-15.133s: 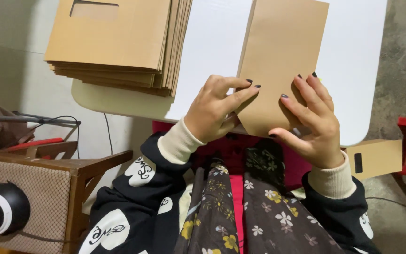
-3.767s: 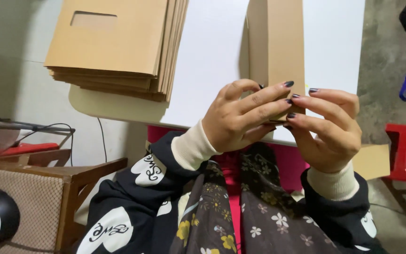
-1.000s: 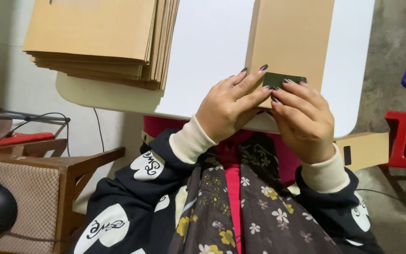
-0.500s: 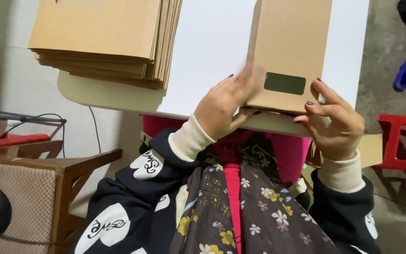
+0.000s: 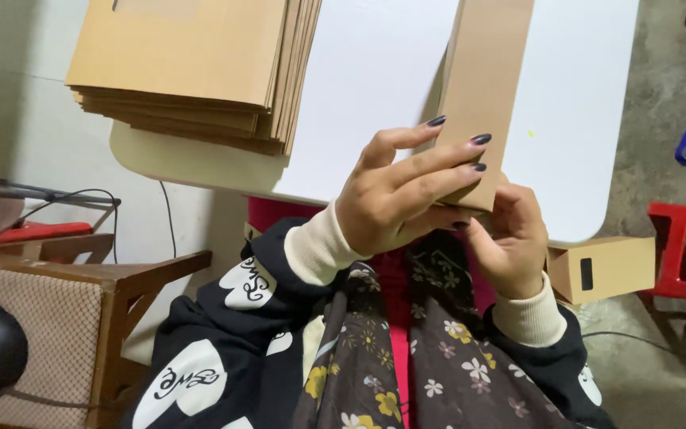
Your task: Folding and assembling a cardboard box from a flat cutout
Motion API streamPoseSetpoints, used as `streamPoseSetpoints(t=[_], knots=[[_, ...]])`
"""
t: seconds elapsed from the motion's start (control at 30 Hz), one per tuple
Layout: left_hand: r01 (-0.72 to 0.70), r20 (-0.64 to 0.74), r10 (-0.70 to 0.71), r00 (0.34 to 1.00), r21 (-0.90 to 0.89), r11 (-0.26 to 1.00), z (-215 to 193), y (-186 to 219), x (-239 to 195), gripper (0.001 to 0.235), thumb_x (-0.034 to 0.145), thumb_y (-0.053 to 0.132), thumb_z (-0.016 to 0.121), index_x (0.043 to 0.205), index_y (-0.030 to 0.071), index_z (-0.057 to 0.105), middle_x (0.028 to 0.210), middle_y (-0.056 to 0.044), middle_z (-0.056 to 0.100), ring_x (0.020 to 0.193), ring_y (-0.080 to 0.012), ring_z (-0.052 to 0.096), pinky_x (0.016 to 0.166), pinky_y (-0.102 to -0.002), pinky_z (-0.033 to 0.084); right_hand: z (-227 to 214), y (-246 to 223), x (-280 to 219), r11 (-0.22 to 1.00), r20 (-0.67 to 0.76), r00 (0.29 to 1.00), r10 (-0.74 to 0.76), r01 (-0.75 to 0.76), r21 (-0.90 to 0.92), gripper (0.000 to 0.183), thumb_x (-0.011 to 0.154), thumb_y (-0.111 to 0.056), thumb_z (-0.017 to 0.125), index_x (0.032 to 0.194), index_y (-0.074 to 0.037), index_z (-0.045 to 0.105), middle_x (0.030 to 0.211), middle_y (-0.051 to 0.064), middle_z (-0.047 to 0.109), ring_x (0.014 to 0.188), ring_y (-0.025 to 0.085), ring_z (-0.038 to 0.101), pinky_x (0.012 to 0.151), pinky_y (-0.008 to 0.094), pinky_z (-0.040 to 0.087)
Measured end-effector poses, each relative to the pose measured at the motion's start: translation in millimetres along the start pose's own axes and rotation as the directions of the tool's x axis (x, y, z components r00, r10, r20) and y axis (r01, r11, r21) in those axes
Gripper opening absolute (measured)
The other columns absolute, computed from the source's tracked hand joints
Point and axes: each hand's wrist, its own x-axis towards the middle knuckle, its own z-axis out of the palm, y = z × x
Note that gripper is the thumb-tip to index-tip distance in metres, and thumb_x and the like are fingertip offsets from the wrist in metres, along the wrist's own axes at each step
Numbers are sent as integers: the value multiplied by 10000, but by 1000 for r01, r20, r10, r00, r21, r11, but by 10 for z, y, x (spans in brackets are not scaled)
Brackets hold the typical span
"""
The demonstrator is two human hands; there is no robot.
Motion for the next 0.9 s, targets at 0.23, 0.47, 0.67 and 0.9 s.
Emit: streamPoseSetpoints(t=[0.23, 0.47, 0.67, 0.9], knots=[[-99, 16, 99, 995, -37, 994, 230, -56, 121, 321, 1027, 316, 754, 1251, 90, 713, 1341, -77, 686, 1290, -285, 556, 1143, -386, 451, -300, -600, 272, 855, 177, 979, -100, 176, -487, 277, 922, -17, 698, 1192, 42, 676, 1095, 167, 674, 1057, 325, 540, 1008, 428, 438], [-73, 65, 88, 994, -212, 974, 297, -119, 146, 368, 1019, 306, 752, 1210, 37, 590, 1377, -153, 633, 1267, -346, 636, 1136, -463, 554, -399, -910, 480, 676, 172, 817, -551, 558, -481, 221, 1026, -138, 715, 1188, 1, 656, 1295, 289, 671, 1139, 425, 648, 985, 474, 499], [-126, 8, 126, 992, -5, 992, 198, -86, 227, 255, 1020, 358, 722, 1016, 104, 715, 1284, -70, 684, 1191, -324, 662, 1026, -450, 534, -303, -848, 618, 675, 189, 786, -589, 606, -420, 44, 1023, -2, 710, 1037, -44, 701, 1172, 267, 722, 1016, 448, 640, 931, 487, 550], [-84, 100, 115, 988, -275, 958, 255, -148, 181, 208, 1051, 228, 669, 1127, 37, 635, 1359, -171, 625, 1368, -462, 540, 1205, -589, 423, -256, -1050, 663, 599, 219, 775, -592, 606, -524, 57, 1010, -83, 727, 957, -70, 745, 1096, 189, 752, 1003, 402, 576, 919, 454, 490]])
